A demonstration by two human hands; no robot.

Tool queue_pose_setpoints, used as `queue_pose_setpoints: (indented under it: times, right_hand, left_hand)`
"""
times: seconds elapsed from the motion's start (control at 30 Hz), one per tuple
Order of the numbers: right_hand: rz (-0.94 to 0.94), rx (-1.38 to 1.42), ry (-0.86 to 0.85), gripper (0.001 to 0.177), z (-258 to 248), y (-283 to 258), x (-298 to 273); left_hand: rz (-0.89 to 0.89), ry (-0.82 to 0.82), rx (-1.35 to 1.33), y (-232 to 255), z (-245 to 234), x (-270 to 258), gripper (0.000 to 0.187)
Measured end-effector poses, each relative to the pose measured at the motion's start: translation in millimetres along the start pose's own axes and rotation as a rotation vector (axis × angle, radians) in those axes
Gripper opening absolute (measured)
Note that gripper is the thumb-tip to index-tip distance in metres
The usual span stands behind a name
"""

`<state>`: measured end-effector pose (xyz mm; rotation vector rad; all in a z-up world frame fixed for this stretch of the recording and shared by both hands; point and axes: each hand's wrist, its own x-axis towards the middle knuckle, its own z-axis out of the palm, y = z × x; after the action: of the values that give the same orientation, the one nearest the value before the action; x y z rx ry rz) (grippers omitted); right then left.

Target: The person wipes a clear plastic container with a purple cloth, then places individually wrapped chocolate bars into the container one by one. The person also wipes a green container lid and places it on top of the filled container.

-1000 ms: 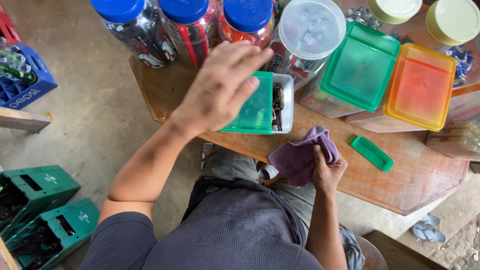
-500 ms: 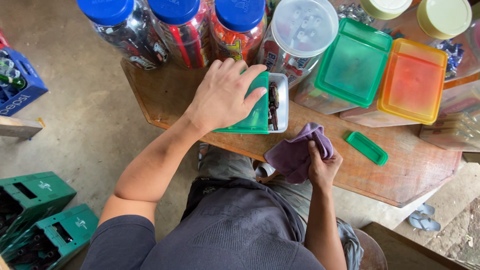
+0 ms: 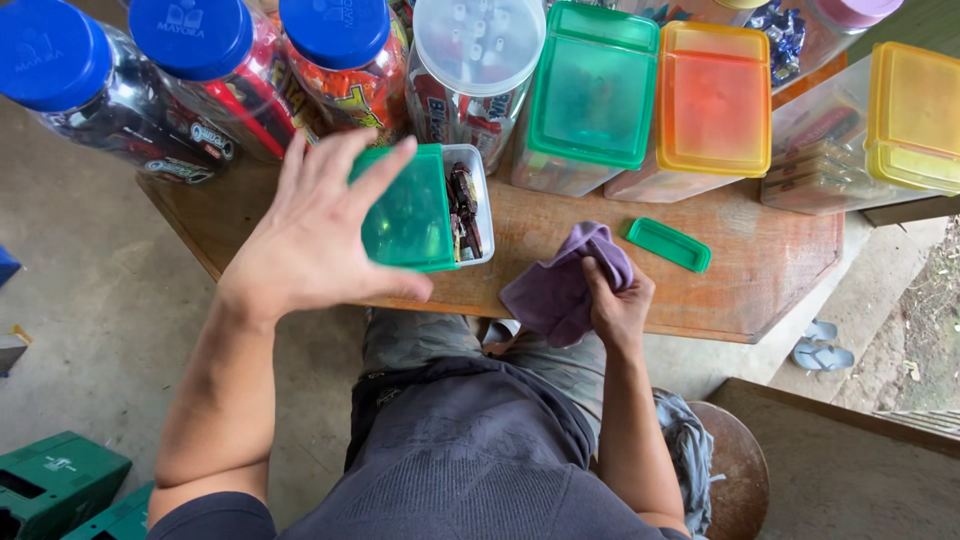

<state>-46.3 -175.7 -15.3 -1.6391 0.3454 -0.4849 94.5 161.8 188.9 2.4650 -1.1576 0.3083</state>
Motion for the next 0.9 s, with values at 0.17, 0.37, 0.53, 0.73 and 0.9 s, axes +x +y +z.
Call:
queue_pose_setpoints:
  times: [0.17,0.37,0.53,0.73,0.9]
  right_hand:
    - [0.017,0.042,0.016,0.02,-9.1,7.9,2.8]
    - [0.003,0.026,0.008,0.019,-8.0,11.9,2.0]
    - [0.018,0.013,0.012,0.018,-7.7,10.5,0.7]
    - [0.015,-0.002,0.014,0.015,-4.8,9.5,2.8]
    - [0.002,-0.021,0.019,0.016,-3.8,7.3,-0.4]
  left_hand:
    - [-0.12,-0.172,-0.126,-1.0,-1.4,-3.4,0.112]
    - [-0.157,-0.139,-0.114,2.9,-1.4,-6.4,0.115]
    - [-0.157,-0.168,-0.197,-5.3,2.2,-4.9,0.117]
    - [-0.097,-0.06,-0.203,-12.5,19.8,-16.4,0.112]
    - [-0.196,0.372,-0.799,-19.9,54.0,-36.6,0.08]
